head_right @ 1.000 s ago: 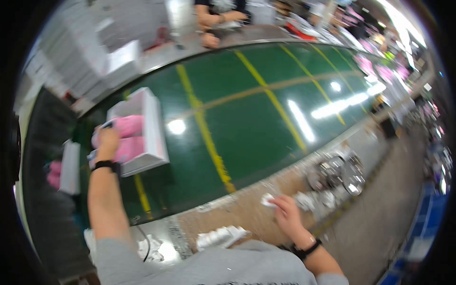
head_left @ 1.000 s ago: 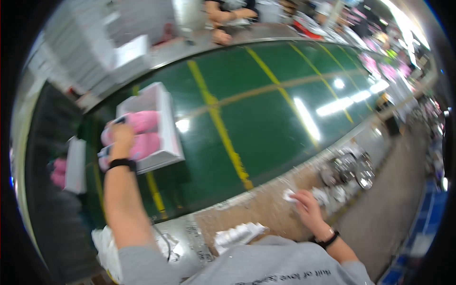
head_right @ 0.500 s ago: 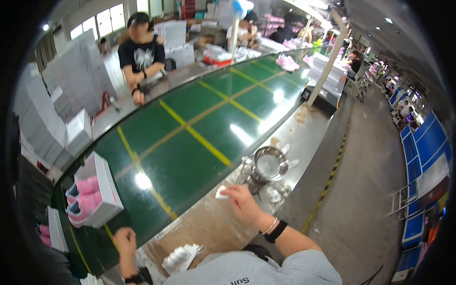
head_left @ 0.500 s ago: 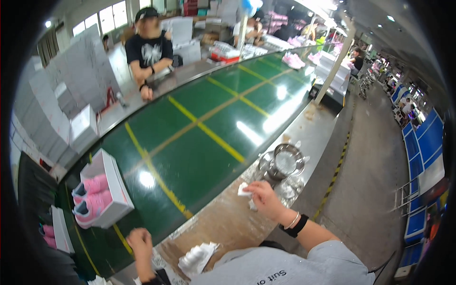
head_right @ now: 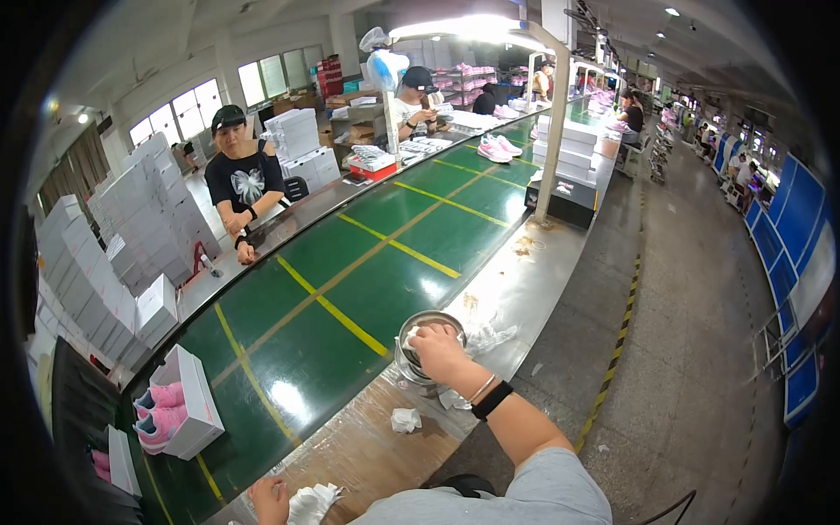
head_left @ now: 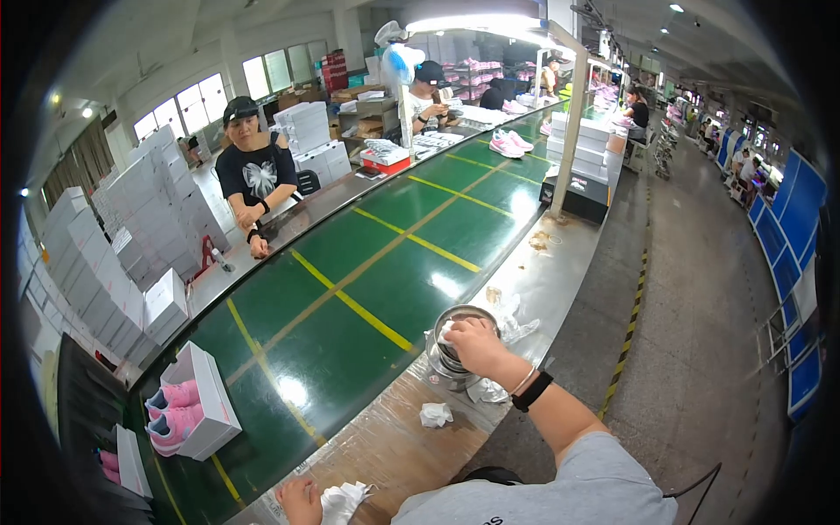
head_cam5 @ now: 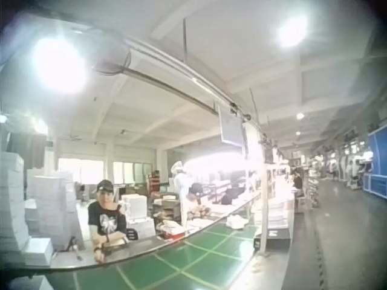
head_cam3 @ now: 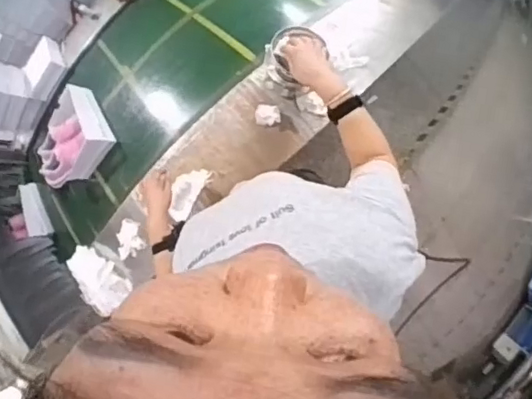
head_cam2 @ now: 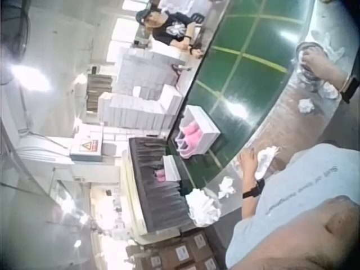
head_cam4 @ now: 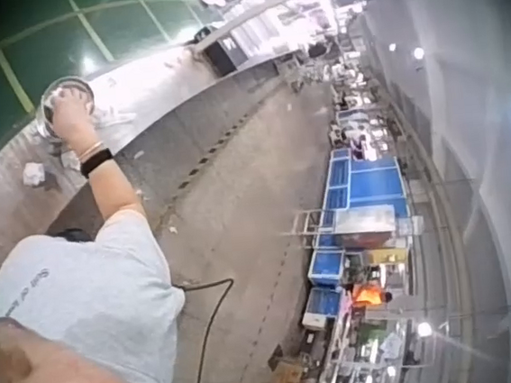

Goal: Clean and inspect shoes on an assembly line and prepare packaging materials.

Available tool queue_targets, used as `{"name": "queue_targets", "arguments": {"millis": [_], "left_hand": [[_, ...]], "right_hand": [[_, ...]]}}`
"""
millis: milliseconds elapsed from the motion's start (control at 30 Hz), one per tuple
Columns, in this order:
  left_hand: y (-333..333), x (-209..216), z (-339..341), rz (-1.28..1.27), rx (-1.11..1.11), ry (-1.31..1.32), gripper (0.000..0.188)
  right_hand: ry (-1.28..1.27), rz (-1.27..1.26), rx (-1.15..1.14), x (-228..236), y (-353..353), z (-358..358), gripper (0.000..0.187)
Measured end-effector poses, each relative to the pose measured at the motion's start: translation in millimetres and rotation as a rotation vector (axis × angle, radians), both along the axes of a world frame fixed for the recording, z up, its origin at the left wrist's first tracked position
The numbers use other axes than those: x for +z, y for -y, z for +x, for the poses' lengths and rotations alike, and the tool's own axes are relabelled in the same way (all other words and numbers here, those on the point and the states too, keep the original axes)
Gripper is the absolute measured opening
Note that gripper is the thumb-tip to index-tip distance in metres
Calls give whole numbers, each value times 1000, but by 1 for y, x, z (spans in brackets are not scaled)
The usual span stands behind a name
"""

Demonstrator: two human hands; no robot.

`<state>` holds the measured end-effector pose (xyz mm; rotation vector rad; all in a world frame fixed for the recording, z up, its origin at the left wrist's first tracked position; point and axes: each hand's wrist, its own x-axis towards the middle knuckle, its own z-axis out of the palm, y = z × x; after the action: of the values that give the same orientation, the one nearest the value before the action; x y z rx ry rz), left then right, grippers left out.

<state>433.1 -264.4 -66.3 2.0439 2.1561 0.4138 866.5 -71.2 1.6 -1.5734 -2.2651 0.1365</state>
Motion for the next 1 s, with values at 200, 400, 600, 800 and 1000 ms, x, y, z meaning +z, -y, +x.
{"name": "queue_targets", "arguments": {"millis": [200,400,600,800,1000], "left_hand": [[57,3,28,165,138,116,20],[96,13,47,-4,396,140,17],[174,4,45,-162,591,152,19],[199,-4,30,-157,614,170,19],[220,-25,-24,-57,587,202,18]], "right_hand": [[-408,279,275,44,33,-56,12],[-382,-170,484,-21,71,-106,6],[-315,-456,675,-82,108,-138,10],[-205,-537,729,-86,135,-174,9],[-131,-484,670,-81,156,-208,9]]}}
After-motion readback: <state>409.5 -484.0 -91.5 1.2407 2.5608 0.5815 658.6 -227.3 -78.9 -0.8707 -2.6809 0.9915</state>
